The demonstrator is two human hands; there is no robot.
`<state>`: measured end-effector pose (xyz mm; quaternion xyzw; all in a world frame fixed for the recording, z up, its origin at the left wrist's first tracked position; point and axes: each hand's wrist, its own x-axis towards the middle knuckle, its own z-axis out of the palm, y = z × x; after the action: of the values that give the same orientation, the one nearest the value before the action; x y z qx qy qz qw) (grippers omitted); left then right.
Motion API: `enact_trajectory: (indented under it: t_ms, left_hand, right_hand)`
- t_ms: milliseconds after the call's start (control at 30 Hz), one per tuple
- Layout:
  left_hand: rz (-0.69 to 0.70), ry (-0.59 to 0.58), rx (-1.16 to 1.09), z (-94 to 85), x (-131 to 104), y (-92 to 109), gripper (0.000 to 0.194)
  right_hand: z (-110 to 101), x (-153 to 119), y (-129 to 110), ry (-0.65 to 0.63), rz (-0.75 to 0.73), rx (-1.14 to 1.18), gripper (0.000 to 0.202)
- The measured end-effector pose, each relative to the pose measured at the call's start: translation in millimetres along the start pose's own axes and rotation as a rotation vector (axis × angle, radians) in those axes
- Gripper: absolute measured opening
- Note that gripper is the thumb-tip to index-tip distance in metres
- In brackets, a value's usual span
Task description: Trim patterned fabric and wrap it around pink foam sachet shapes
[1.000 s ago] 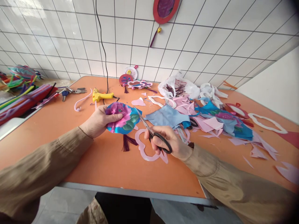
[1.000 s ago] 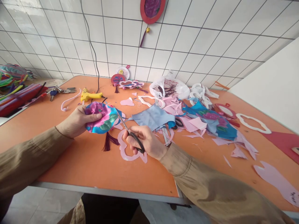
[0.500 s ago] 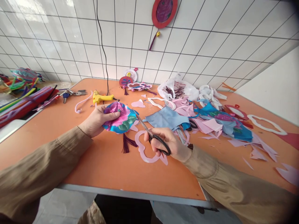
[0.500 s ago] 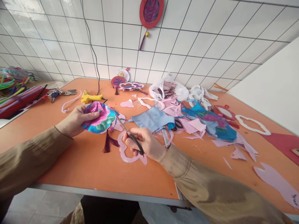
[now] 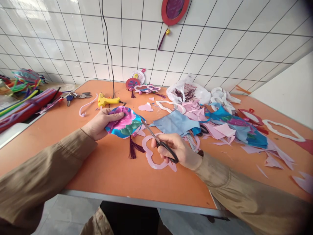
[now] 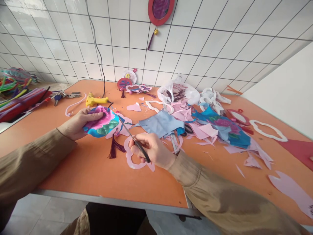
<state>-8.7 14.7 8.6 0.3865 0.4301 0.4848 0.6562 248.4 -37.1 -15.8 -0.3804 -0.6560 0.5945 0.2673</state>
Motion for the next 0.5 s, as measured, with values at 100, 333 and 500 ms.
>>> enact_trajectory:
  t_ms: [100,333,500]
  left_hand:
    - [0.000,-0.008,0.006,-2.3,0.5,-0.6,0.006]
    - [-0.009,-0.033,0.047,-7.2,1.8,-2.4,0.009]
    - [0.005,-0.017,0.044,-6.9,2.6,-1.7,0.012]
  right_hand:
    - [0.7,0.0,-1.8,0.000,0.011,-0.016,0.041]
    - [4.3,0.8,-4.8,0.026,0.009,-0.015,0.041]
    - [2.9,1.7,-0.3,0.039,0.022,0.024,0.037]
